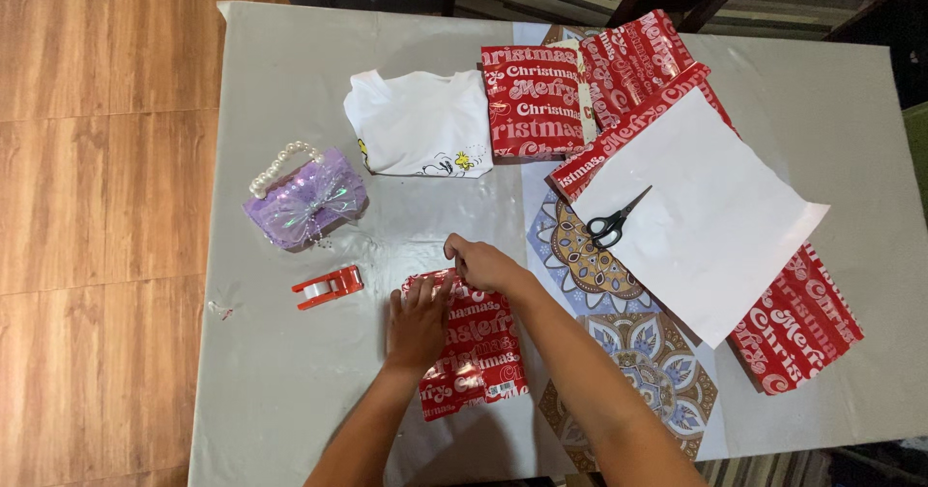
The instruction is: The person wraps a small rectangular item in red Christmas-themed wrapping paper, folds the edges, and secures them with tape. They then fold a white t-shirt and place it on the table.
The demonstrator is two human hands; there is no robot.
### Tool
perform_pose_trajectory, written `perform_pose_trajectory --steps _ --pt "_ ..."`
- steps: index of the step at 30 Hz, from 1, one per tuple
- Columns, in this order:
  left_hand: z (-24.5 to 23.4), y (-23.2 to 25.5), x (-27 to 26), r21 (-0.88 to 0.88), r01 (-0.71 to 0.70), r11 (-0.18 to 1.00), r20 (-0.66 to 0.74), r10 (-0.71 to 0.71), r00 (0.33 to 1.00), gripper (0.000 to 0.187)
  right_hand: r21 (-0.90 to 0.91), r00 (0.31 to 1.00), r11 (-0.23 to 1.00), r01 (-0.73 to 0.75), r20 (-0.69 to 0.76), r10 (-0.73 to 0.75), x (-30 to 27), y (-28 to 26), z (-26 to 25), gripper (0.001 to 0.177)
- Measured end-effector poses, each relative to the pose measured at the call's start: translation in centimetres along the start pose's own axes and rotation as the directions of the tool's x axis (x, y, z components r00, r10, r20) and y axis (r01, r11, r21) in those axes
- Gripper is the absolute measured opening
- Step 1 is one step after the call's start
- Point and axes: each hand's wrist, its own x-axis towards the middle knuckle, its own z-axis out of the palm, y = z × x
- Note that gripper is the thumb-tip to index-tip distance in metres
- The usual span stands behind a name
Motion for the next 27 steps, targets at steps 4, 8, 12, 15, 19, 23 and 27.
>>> perform_pose_trajectory --steps 4,8,12,15,19,23,27 --pt "1.2 0.7 0.1 0.053 0.019 0.998 -0.051 -0.017 0.999 0.066 -0.025 0.986 0.988 -0.155 0.055 0.156 -0.4 -1.3 0.1 0.029" --pt "2.5 1.2 -0.2 0.071 0.037 0.997 -0.053 -0.033 0.998 0.073 -0.226 0.993 0.969 -0.102 -0.083 0.085 -0.3 -2.7 1.0 0.033" --pt "3.3 1.3 0.0 0.016 0.058 0.998 -0.040 -0.057 0.998 0.072 -0.242 0.957 0.929 -0.280 -0.143 0.251 -0.5 -2.8 1.4 0.039" --pt "3.6 1.5 -0.1 -0.031 0.084 0.996 -0.003 -0.084 0.996 0.071 -0.153 0.915 0.911 -0.383 -0.197 0.352 -1.5 -1.4 1.3 0.038" --pt "3.6 1.3 -0.5 -0.026 0.072 0.997 -0.066 -0.074 0.995 0.069 0.029 0.852 0.966 -0.256 -0.467 0.239 -3.4 -0.3 3.7 0.018" --pt "3.8 1.3 -0.5 -0.022 0.031 0.999 -0.142 -0.034 0.989 0.066 -0.209 0.804 0.960 -0.186 -0.594 0.027 -5.9 -0.7 7.7 0.033" --pt "3.7 0.9 -0.5 -0.052 0.038 0.998 -0.173 -0.046 0.984 0.057 -0.399 0.700 0.915 -0.059 -0.670 -0.247 -6.9 -1.2 10.1 0.044"
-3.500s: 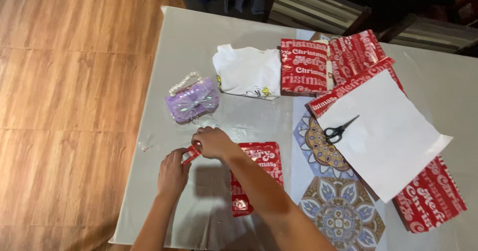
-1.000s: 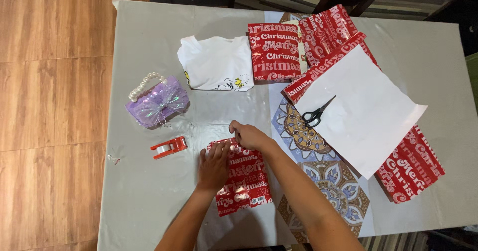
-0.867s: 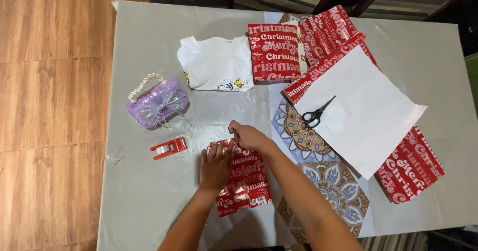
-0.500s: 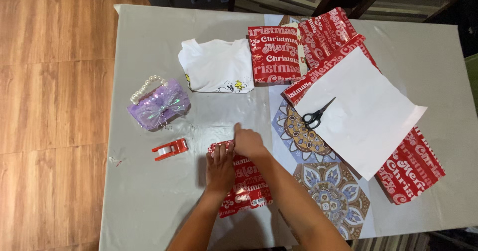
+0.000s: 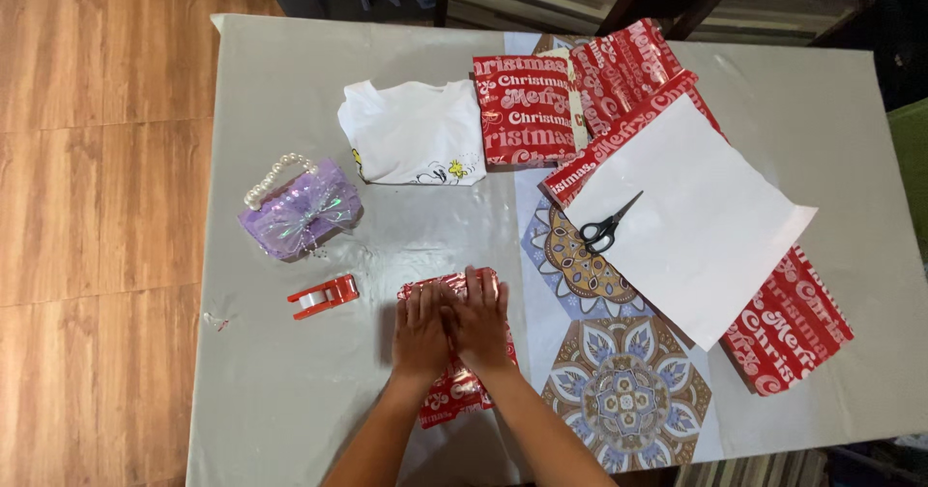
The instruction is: The person wraps a small rectangular item in red Christmas-themed wrapping paper, folds the edges, and secures them with tape. They then fold a white t-shirt and place it on the table.
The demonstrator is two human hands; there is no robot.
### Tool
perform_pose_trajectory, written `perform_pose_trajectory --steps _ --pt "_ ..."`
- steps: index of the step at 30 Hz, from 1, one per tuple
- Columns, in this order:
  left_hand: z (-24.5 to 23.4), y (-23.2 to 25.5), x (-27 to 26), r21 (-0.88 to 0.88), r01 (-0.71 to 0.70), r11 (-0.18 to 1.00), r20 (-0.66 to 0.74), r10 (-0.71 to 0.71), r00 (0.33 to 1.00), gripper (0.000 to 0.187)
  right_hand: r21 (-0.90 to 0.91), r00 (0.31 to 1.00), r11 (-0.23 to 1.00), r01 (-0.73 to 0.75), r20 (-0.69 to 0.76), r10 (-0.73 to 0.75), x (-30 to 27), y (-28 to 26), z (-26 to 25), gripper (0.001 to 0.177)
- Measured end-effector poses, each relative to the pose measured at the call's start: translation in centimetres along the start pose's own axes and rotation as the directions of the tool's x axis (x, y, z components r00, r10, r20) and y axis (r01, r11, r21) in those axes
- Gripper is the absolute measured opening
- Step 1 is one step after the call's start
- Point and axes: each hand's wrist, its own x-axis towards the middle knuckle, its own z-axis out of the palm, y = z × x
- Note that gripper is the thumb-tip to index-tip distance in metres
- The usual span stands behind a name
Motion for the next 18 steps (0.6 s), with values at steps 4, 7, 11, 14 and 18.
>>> perform_pose_trajectory --steps 4,7,11,14,18 --pt "-0.6 0.3 -0.4 -0.049 -0.022 0.999 -0.007 0.022 1.000 0.061 -0.027 0.971 0.993 -0.111 0.209 0.114 -0.5 1.0 -0.4 0.046" --pt "-1.0 0.0 0.1 -0.039 -0.024 0.999 -0.001 0.024 1.000 0.066 -0.103 0.968 0.983 -0.149 0.190 0.167 0.0 1.3 -0.3 0.048" --pt "-0.8 0.0 -0.1 0.079 0.053 0.995 0.119 -0.062 0.991 0.068 -0.113 0.939 0.949 -0.295 0.148 0.309 -0.4 2.1 -0.4 0.045" --pt "-0.6 -0.1 -0.6 0.096 0.100 0.990 0.112 -0.110 0.988 0.063 -0.171 0.898 0.918 -0.358 0.205 0.389 -0.6 3.3 -0.6 0.044" --pt "-0.8 -0.8 -0.7 0.028 0.182 0.983 0.165 -0.184 0.969 0.071 -0.183 0.897 0.919 -0.350 0.216 0.385 -0.9 3.8 -0.1 0.049"
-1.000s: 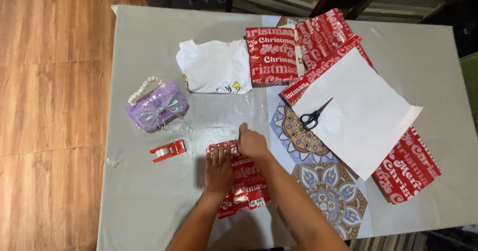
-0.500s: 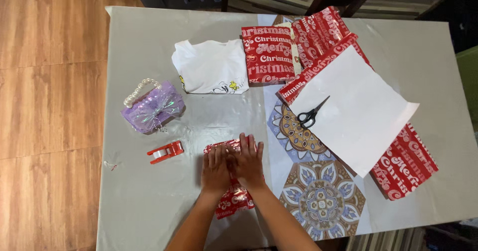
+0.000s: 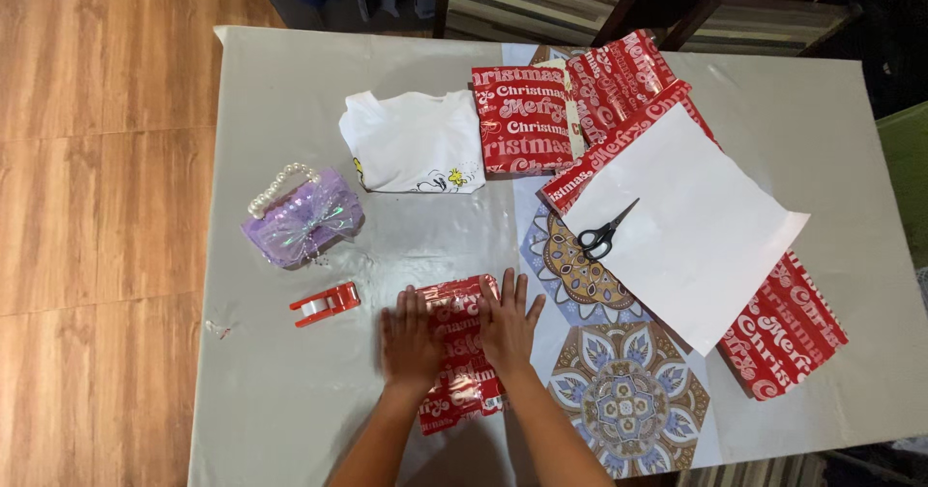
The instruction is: The person wraps a small rectangular item in red Christmas-themed wrapping paper, folds the edges, and secures them with tape. They then fold a white t-shirt and place it on the table.
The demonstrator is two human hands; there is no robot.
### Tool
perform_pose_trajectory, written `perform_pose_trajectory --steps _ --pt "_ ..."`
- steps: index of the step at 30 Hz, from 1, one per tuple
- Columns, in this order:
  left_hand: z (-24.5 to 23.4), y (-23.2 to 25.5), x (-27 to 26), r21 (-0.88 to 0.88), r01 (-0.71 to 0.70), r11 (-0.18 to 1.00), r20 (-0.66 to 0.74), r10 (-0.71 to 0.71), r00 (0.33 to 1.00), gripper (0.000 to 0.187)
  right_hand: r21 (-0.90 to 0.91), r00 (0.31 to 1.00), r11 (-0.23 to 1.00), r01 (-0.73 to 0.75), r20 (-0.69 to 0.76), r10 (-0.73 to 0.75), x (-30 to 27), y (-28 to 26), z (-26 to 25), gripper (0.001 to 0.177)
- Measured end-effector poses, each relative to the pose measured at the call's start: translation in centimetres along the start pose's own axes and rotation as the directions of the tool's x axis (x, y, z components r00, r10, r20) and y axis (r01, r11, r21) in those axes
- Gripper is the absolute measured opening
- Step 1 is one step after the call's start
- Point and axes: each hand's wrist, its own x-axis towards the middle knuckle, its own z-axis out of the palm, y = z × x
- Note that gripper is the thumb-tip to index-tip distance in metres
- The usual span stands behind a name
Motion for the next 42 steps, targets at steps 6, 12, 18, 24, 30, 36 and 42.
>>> perform_pose_trajectory --steps 6,12,18,24,30,36,42 --pt "-0.8 -0.3 -0.6 0.062 -0.017 0.998 -0.078 0.022 0.997 0.079 -0.003 1.000 1.000 -0.002 -0.009 0.002 -0.7 0.2 1.4 0.060" --pt "-3.5 0.9 -0.4 0.179 0.046 0.983 0.074 -0.060 0.995 0.079 0.000 0.991 0.998 0.067 -0.118 -0.066 -1.2 0.1 0.9 0.061" --pt "-6.6 2.2 0.2 0.172 0.073 0.982 0.309 -0.124 0.943 0.071 -0.151 0.952 0.940 0.305 0.021 -0.305 -0.1 0.2 0.0 0.061" --pt "-7.7 2.8 0.7 0.268 0.071 0.961 0.417 -0.182 0.891 0.076 -0.100 0.979 0.981 0.166 -0.107 -0.176 -0.4 0.1 1.0 0.057" --pt "-5.3 2.1 0.1 0.237 0.141 0.961 0.350 -0.220 0.910 0.078 -0.049 0.982 0.993 0.111 -0.150 -0.117 -0.8 0.8 2.4 0.058" --pt "-4.0 1.4 3.3 -0.018 -0.171 0.985 -0.069 0.169 0.983 0.059 0.078 0.973 0.993 0.088 -0.221 -0.069 -0.4 1.1 3.0 0.061" --pt "-6.4 0.6 8.0 0.018 -0.372 0.928 0.144 0.366 0.919 0.044 0.281 0.942 0.952 0.123 -0.334 -0.023 -0.6 1.8 2.7 0.059"
